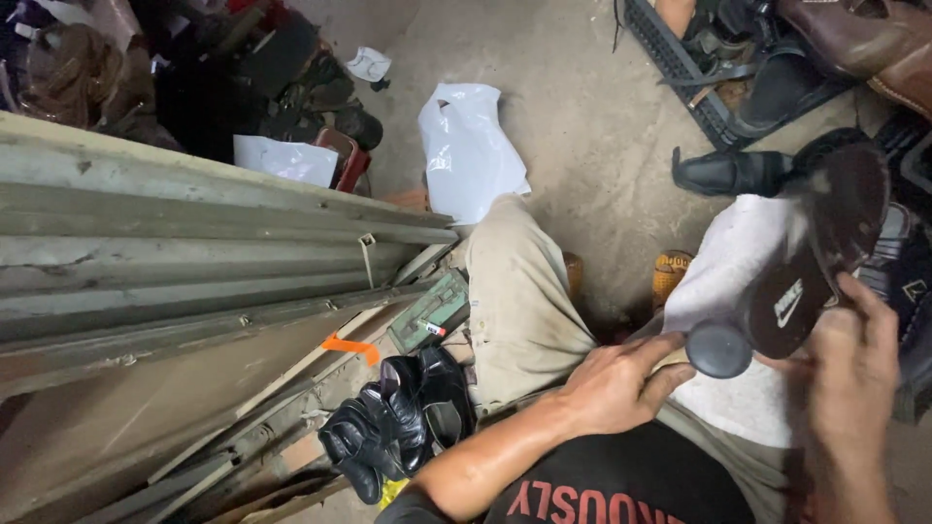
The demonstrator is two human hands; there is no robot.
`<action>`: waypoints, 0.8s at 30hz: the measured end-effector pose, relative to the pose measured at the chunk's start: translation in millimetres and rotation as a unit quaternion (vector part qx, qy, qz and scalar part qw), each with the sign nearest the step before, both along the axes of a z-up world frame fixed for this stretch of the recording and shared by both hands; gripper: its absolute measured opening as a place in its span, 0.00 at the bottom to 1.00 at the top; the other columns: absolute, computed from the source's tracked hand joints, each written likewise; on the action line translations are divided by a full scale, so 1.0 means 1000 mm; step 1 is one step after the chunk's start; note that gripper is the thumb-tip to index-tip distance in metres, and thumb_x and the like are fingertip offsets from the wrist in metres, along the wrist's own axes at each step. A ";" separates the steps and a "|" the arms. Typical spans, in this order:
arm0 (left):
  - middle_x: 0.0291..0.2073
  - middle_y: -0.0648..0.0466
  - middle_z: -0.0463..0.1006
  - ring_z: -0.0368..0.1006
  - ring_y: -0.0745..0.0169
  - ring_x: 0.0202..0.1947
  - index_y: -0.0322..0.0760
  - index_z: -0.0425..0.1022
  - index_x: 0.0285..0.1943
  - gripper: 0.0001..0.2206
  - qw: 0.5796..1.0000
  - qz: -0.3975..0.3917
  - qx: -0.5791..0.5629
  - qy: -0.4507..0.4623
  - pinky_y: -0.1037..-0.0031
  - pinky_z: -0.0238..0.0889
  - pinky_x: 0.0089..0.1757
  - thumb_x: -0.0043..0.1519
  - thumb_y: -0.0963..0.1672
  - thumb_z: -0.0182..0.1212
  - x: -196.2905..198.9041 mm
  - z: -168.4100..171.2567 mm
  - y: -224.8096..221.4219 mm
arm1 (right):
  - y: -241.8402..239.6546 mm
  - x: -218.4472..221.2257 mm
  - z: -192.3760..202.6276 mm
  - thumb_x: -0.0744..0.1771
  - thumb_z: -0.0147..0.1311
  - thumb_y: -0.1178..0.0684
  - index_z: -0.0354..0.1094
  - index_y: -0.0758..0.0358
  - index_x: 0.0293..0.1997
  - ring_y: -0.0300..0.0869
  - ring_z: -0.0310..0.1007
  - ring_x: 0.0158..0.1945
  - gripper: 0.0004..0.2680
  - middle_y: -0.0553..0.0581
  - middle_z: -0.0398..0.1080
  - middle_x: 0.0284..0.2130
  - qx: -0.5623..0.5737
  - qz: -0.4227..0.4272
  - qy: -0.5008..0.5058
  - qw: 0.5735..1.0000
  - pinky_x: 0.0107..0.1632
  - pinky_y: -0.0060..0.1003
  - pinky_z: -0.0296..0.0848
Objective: The person is repairing shoes and sandals by hammering the soles and wiping them down in a workshop environment.
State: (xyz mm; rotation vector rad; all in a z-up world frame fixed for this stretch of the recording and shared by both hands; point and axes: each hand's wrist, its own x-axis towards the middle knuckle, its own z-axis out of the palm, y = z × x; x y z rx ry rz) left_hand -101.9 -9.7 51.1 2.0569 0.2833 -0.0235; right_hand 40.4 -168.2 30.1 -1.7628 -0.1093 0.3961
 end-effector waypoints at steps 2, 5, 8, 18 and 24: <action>0.61 0.40 0.74 0.72 0.35 0.58 0.34 0.65 0.66 0.22 1.000 -0.015 -0.004 0.026 0.54 0.67 0.53 0.69 0.51 0.45 -0.003 0.001 0.003 | -0.007 0.010 -0.001 0.74 0.48 0.50 0.59 0.64 0.70 0.59 0.67 0.51 0.16 0.69 0.66 0.59 -0.134 0.036 -0.074 0.988 0.43 0.56 0.71; 0.57 0.41 0.77 0.77 0.36 0.44 0.36 0.66 0.67 0.23 0.995 -0.033 -0.002 0.093 0.52 0.69 0.46 0.69 0.51 0.44 -0.006 0.012 0.012 | -0.026 0.034 -0.033 0.74 0.60 0.43 0.64 0.65 0.63 0.73 0.72 0.50 0.17 0.75 0.74 0.51 -0.296 0.070 -0.155 0.940 0.48 0.63 0.64; 0.45 0.42 0.80 0.73 0.50 0.24 0.34 0.68 0.69 0.25 0.984 0.004 -0.059 0.167 0.58 0.67 0.31 0.68 0.52 0.48 -0.012 0.011 0.023 | -0.023 0.041 -0.030 0.73 0.61 0.44 0.59 0.66 0.67 0.69 0.73 0.47 0.20 0.71 0.74 0.49 -0.289 0.062 -0.151 0.943 0.48 0.62 0.65; 0.39 0.59 0.75 0.71 0.71 0.42 0.43 0.72 0.49 0.24 0.931 0.205 -0.294 0.073 0.76 0.63 0.44 0.48 0.53 0.72 0.038 -0.011 0.020 | -0.006 0.009 -0.042 0.77 0.46 0.63 0.61 0.86 0.70 0.67 0.64 0.58 0.13 0.81 0.65 0.56 -0.105 0.034 -0.351 0.930 0.62 0.54 0.61; 0.50 0.56 0.81 0.75 0.74 0.44 0.39 0.67 0.49 0.17 0.959 0.181 -0.215 -0.019 0.75 0.70 0.48 0.56 0.47 0.68 0.049 0.014 0.003 | 0.000 0.000 -0.063 0.76 0.39 0.61 0.51 0.78 0.70 0.57 0.59 0.65 0.13 0.74 0.58 0.63 0.059 -0.037 -0.269 0.961 0.69 0.46 0.58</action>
